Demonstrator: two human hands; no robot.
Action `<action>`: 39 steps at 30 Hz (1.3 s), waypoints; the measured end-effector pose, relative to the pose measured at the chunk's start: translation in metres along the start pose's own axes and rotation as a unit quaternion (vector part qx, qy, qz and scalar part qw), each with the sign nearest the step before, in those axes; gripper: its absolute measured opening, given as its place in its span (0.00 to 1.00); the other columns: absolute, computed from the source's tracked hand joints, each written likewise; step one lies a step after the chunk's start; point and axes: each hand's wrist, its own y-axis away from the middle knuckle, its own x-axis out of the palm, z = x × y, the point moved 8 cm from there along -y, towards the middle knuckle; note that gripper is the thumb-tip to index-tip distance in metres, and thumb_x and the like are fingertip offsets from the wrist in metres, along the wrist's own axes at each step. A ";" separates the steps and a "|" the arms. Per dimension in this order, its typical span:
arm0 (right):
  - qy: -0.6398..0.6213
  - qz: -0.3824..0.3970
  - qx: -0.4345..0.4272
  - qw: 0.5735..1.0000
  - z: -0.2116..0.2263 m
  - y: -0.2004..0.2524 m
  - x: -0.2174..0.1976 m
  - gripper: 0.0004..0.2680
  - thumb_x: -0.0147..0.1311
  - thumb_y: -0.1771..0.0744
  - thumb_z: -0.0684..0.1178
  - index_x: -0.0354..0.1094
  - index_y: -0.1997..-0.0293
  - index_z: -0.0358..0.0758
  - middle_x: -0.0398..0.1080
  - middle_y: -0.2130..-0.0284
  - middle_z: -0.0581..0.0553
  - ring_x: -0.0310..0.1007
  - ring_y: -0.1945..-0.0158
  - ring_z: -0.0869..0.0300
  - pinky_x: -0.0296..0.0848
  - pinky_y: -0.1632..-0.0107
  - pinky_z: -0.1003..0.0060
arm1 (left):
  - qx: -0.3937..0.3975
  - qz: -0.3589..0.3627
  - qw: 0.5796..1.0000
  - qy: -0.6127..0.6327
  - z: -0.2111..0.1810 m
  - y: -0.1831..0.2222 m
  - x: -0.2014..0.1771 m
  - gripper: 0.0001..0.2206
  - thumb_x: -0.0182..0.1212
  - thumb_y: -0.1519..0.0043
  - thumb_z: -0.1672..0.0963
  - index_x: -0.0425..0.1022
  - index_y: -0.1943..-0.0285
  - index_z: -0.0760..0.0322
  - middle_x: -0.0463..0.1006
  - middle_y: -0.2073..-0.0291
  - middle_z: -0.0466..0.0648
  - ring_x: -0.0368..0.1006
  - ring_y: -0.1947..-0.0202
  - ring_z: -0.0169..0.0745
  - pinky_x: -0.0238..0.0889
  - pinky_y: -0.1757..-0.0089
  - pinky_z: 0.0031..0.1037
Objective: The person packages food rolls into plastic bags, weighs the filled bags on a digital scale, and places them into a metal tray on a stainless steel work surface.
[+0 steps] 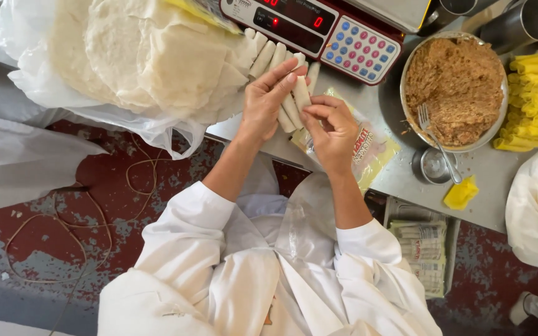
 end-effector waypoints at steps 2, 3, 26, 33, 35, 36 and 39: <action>0.003 -0.007 -0.037 0.999 0.005 0.001 -0.001 0.07 0.67 0.33 0.34 0.76 0.52 0.36 0.75 0.56 0.40 0.76 0.54 0.56 0.80 0.54 0.68 | 0.012 0.010 1.000 -0.002 -0.008 0.001 0.005 0.19 0.68 0.34 0.60 0.76 0.34 0.73 0.83 0.43 0.64 0.83 0.47 0.49 0.79 0.45 0.32; 0.043 -0.011 -0.045 0.998 0.004 0.002 -0.003 0.08 0.69 0.33 0.36 0.78 0.50 0.36 0.76 0.54 0.41 0.76 0.54 0.58 0.76 0.58 0.70 | 0.020 0.021 0.999 -0.017 -0.013 0.002 0.009 0.20 0.68 0.34 0.59 0.76 0.34 0.73 0.83 0.43 0.63 0.84 0.47 0.51 0.80 0.45 0.33; -0.171 -0.045 0.185 0.967 -0.044 -0.021 0.003 0.03 0.55 0.34 0.34 0.75 0.61 0.29 0.75 0.66 0.36 0.85 0.63 0.47 0.92 0.58 0.61 | -0.045 -0.071 0.995 0.054 -0.010 0.009 -0.036 0.26 0.72 0.40 0.60 0.72 0.31 0.74 0.80 0.41 0.63 0.84 0.53 0.55 0.84 0.54 0.44; -0.052 0.020 0.042 0.998 -0.014 0.000 0.009 0.07 0.68 0.32 0.39 0.74 0.52 0.36 0.77 0.54 0.40 0.79 0.53 0.58 0.81 0.49 0.68 | 0.012 -0.038 0.998 -0.041 -0.021 0.003 -0.016 0.20 0.73 0.39 0.61 0.79 0.38 0.72 0.86 0.49 0.64 0.83 0.49 0.44 0.82 0.49 0.31; -0.049 0.016 0.038 0.998 -0.013 0.000 0.008 0.12 0.69 0.32 0.39 0.74 0.45 0.34 0.77 0.53 0.40 0.80 0.51 0.56 0.84 0.43 0.66 | 0.029 -0.032 0.997 -0.068 -0.026 0.004 -0.014 0.19 0.73 0.39 0.61 0.79 0.38 0.72 0.86 0.49 0.63 0.82 0.47 0.41 0.80 0.47 0.27; -0.021 0.020 0.019 0.999 -0.010 0.000 0.009 0.12 0.70 0.33 0.38 0.76 0.45 0.34 0.77 0.52 0.40 0.79 0.49 0.56 0.84 0.46 0.67 | 0.030 -0.027 0.996 -0.077 -0.027 0.005 -0.011 0.20 0.74 0.39 0.60 0.79 0.39 0.73 0.86 0.48 0.62 0.82 0.45 0.42 0.78 0.45 0.27; -0.003 0.042 0.005 0.999 -0.017 0.007 0.018 0.11 0.69 0.32 0.38 0.77 0.44 0.35 0.76 0.50 0.40 0.79 0.48 0.57 0.83 0.48 0.69 | 0.024 -0.026 0.994 -0.098 -0.030 0.009 -0.013 0.21 0.75 0.40 0.59 0.80 0.39 0.72 0.85 0.47 0.62 0.81 0.43 0.41 0.76 0.42 0.26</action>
